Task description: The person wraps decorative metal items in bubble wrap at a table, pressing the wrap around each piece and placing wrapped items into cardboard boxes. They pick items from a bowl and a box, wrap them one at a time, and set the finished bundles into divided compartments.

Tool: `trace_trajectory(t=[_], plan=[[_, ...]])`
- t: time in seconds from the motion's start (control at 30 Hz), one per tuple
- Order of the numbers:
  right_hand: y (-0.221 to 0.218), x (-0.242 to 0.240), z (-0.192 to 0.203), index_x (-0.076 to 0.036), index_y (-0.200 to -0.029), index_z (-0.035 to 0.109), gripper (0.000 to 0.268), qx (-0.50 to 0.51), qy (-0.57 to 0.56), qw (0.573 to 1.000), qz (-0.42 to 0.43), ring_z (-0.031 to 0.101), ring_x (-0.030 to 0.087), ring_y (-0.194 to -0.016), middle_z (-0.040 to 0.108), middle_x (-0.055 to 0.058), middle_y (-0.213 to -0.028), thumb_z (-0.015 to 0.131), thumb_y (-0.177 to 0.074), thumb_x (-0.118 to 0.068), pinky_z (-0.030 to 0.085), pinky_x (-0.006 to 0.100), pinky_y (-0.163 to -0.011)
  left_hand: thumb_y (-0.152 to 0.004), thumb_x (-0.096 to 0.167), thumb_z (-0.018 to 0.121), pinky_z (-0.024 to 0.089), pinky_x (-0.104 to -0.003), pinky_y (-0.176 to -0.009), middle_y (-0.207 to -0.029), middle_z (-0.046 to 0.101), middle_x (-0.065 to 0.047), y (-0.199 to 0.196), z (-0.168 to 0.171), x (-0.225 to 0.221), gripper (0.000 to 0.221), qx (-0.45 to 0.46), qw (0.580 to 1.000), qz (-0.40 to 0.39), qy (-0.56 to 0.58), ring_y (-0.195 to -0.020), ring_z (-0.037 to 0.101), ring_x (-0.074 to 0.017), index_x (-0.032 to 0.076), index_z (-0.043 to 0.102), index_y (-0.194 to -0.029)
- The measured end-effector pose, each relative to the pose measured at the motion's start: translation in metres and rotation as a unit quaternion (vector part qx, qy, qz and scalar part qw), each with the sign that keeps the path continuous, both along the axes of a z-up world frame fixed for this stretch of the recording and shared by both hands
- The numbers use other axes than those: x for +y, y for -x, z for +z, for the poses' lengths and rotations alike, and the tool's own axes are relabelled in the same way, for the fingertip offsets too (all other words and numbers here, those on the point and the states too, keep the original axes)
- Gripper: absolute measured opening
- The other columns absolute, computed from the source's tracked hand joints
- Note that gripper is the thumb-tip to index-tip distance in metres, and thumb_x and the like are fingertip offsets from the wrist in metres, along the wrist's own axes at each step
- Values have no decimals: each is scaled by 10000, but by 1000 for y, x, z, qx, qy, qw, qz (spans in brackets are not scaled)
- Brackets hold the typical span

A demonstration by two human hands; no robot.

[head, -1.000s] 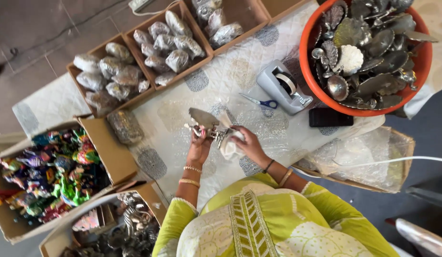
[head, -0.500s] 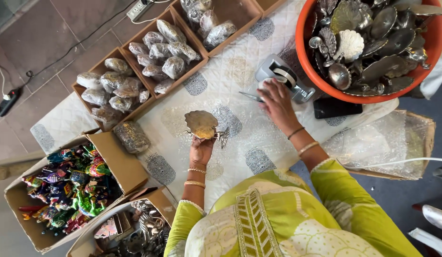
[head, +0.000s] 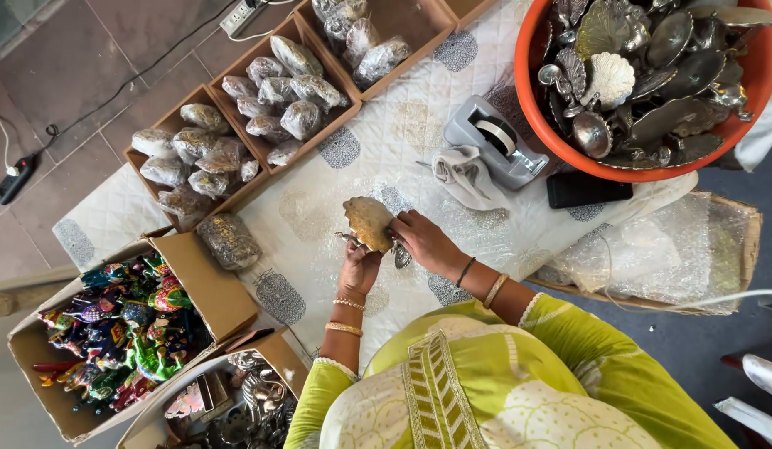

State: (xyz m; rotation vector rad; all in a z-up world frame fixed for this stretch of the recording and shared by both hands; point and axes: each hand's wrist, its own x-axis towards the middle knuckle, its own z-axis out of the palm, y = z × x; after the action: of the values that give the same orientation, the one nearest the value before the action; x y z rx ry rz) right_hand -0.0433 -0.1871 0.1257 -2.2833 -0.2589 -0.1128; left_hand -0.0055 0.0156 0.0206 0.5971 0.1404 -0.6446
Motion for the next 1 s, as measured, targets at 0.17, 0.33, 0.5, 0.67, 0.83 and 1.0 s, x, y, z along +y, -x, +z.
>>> trace_trajectory(t=[0.17,0.33,0.5,0.67,0.83,1.0], plan=[[10,2,-44,-5,-1049,573,128,18,-105,994,-29,624,359,-896,632,159,-951,616,-943,-63,522,447,-776,-792,28,681,483,-419,-1061,-1259,651,-66,7,-19,3,525,-4,998,-23,-65,-1189,620,-236,122,579,-1299],[10,-3,-100,-13,-1025,612,133,183,-207,958,-78,631,269,-735,671,143,-857,533,-1018,-120,524,388,-724,-1010,-32,674,508,-410,-989,-1085,645,-68,15,-24,-2,223,-35,996,-47,-73,-1064,632,-215,82,535,-1143],[17,-15,-102,-30,-1070,606,196,157,-175,969,-75,633,251,-857,643,166,-956,531,-1117,-205,511,377,-794,-970,6,643,559,-402,-944,-1081,691,-87,20,-26,-20,214,-6,992,-23,-126,-1019,687,-216,100,533,-1127],[24,-16,-65,-23,-1185,547,263,108,-240,963,-53,664,202,-1019,653,125,-1093,641,-1011,-196,544,350,-851,-1000,17,625,566,-408,-977,-1134,710,-129,21,-15,-30,217,-9,994,-14,-111,-1066,700,-240,101,502,-1158],[20,-16,-54,-46,-1190,599,206,141,-174,958,-177,658,210,-856,666,92,-979,624,-994,-105,539,366,-771,-976,80,616,572,-410,-956,-1179,695,-118,20,-3,-31,316,35,993,-70,-83,-1057,686,-237,83,523,-1278],[7,-19,-38,-40,-1216,585,224,38,-108,980,-161,581,277,-948,598,125,-1003,592,-993,-20,494,420,-852,-941,85,674,600,-446,-928,-1207,655,-141,13,-24,5,349,12,977,0,-211,-1070,684,-268,91,539,-1263]])
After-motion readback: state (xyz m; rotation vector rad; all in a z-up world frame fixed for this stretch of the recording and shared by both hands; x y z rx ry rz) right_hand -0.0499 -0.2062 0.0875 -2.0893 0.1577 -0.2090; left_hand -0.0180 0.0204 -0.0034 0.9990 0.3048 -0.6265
